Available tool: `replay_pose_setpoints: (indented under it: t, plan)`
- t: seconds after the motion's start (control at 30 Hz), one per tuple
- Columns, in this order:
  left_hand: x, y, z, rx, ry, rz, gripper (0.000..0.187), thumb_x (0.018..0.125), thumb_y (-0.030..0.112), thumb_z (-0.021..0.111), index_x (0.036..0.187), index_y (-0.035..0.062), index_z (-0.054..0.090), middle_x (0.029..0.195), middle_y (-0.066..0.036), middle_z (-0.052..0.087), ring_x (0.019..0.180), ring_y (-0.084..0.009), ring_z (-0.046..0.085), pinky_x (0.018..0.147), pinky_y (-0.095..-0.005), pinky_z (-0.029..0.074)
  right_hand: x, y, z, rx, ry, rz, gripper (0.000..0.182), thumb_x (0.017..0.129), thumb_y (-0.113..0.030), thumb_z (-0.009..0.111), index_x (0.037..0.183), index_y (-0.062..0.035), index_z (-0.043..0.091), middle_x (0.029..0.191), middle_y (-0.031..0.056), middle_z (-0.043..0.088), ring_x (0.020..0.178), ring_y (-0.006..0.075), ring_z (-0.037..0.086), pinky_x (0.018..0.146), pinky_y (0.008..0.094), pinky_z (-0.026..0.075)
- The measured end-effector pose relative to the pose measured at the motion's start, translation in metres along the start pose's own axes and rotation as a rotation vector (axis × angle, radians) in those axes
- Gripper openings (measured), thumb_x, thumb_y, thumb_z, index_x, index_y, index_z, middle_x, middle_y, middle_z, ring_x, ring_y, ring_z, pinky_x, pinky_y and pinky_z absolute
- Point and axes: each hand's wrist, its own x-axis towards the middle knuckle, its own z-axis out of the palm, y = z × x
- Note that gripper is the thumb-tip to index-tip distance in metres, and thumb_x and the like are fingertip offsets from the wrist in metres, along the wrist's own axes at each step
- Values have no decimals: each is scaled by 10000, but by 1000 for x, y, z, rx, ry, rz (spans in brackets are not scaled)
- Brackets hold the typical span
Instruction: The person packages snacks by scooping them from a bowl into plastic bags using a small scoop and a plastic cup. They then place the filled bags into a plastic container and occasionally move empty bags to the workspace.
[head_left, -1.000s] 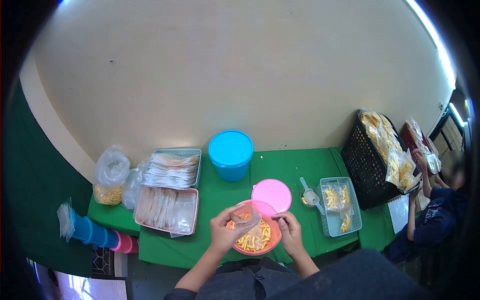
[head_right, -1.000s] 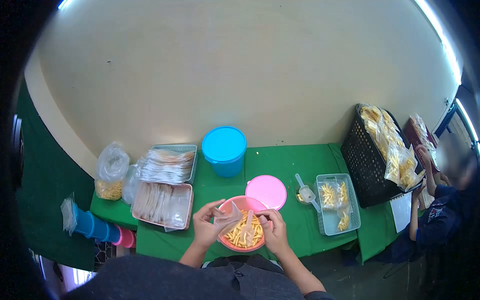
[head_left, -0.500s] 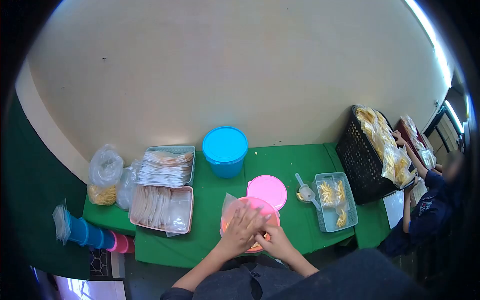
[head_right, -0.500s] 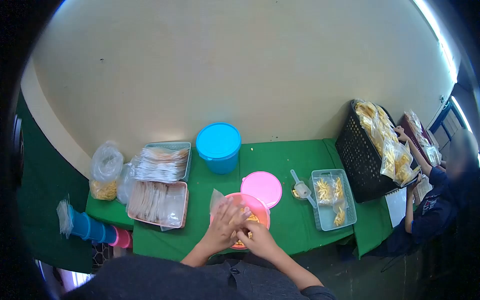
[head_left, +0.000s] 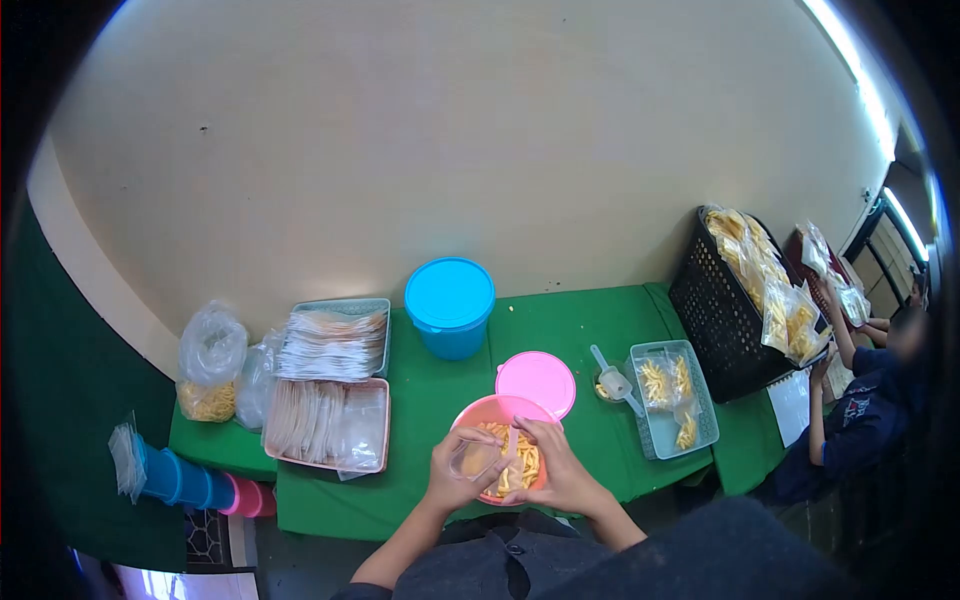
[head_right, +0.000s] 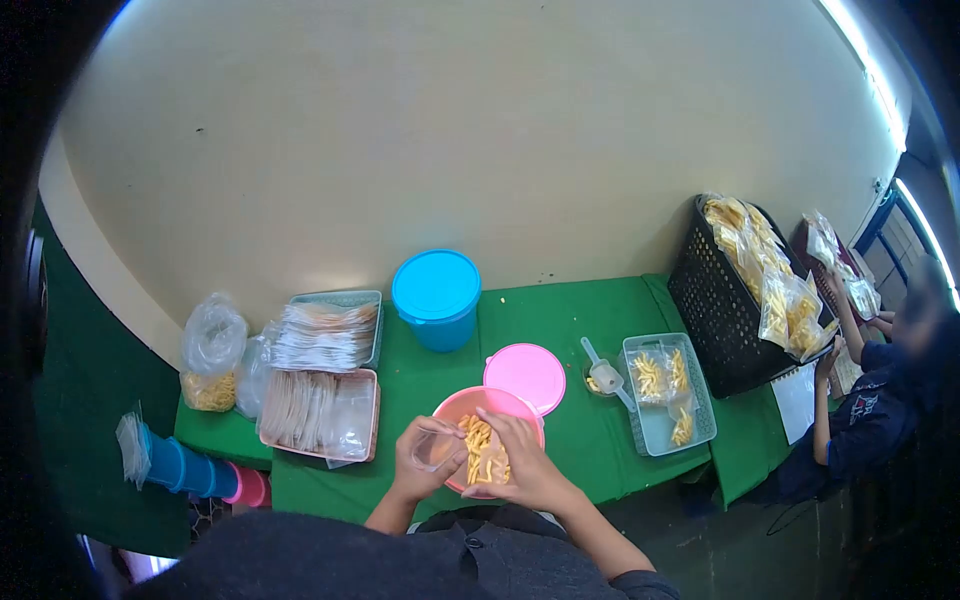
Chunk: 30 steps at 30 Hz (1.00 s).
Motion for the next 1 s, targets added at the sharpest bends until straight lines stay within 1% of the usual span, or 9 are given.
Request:
replay_pose_setpoints:
  t: [0.07, 0.13, 0.2, 0.3, 0.37, 0.47, 0.67, 0.73, 1.0]
  plan:
    - [-4, 7, -2, -172, 5, -125, 334, 758, 50, 774, 989, 33, 533, 933, -109, 623, 937, -201, 631, 879, -363, 508, -3, 3, 10, -76, -11, -88, 569, 784, -300, 774, 1213, -28, 519, 1152, 143, 586, 1090, 288, 552, 929, 399, 433]
    - [-6, 17, 1, -139, -9, -31, 334, 759, 46, 773, 986, 34, 528, 932, -115, 626, 930, -205, 634, 876, -367, 511, -9, 9, 21, -47, -31, -104, 602, 762, -298, 790, 1220, -19, 519, 1172, 155, 585, 1164, 320, 529, 984, 424, 409]
    - [-11, 14, 2, -108, -20, 58, 334, 760, 43, 772, 983, 35, 524, 931, -121, 628, 922, -209, 638, 873, -371, 514, -14, 15, 29, 286, -163, 100, 557, 749, -240, 784, 1190, -12, 532, 1166, 154, 585, 1141, 316, 540, 960, 411, 422]
    - [-19, 1, -2, -216, -3, 62, 367, 764, 42, 768, 1010, 49, 495, 909, -97, 610, 892, -205, 628, 844, -371, 519, -12, 23, 32, 36, -255, -20, 512, 731, -184, 770, 1166, -26, 550, 1117, 147, 608, 1072, 314, 585, 912, 405, 455]
    - [-14, 1, -3, -335, 223, 60, 390, 774, 51, 760, 1024, 70, 461, 897, -77, 575, 870, -194, 605, 798, -357, 523, -12, 26, 32, 111, -271, 57, 488, 733, -167, 757, 1155, -28, 556, 1112, 147, 608, 1062, 317, 585, 906, 408, 458]
    - [-20, 2, -6, -359, 244, -23, 398, 785, 52, 743, 1034, 87, 435, 897, -64, 541, 867, -188, 585, 792, -351, 514, -20, 42, 39, 279, -338, 176, 478, 754, -179, 746, 1164, -24, 555, 1134, 165, 587, 1097, 343, 552, 927, 420, 440]
    - [-5, 22, -40, -95, 525, 39, 400, 790, 31, 732, 1076, 72, 456, 920, -44, 539, 904, -171, 584, 838, -329, 490, 4, 73, 43, -39, -141, 3, 541, 814, -210, 704, 1288, -42, 504, 1233, 194, 534, 1179, 341, 496, 967, 438, 417]
    - [0, 13, -54, 49, 523, -32, 394, 791, 14, 728, 1079, 62, 464, 946, -46, 540, 919, -167, 585, 850, -317, 480, 4, 119, 49, -345, -490, 76, 505, 860, -181, 631, 1321, -46, 479, 1312, 194, 485, 1194, 357, 472, 979, 462, 409]
    - [-22, -36, -55, 190, 537, -162, 337, 789, -26, 725, 1035, 20, 499, 968, -69, 558, 924, -166, 591, 855, -300, 465, -17, 200, 81, -951, -860, 82, 294, 780, -95, 616, 1066, -52, 668, 1182, 122, 586, 1208, 328, 455, 874, 486, 439]
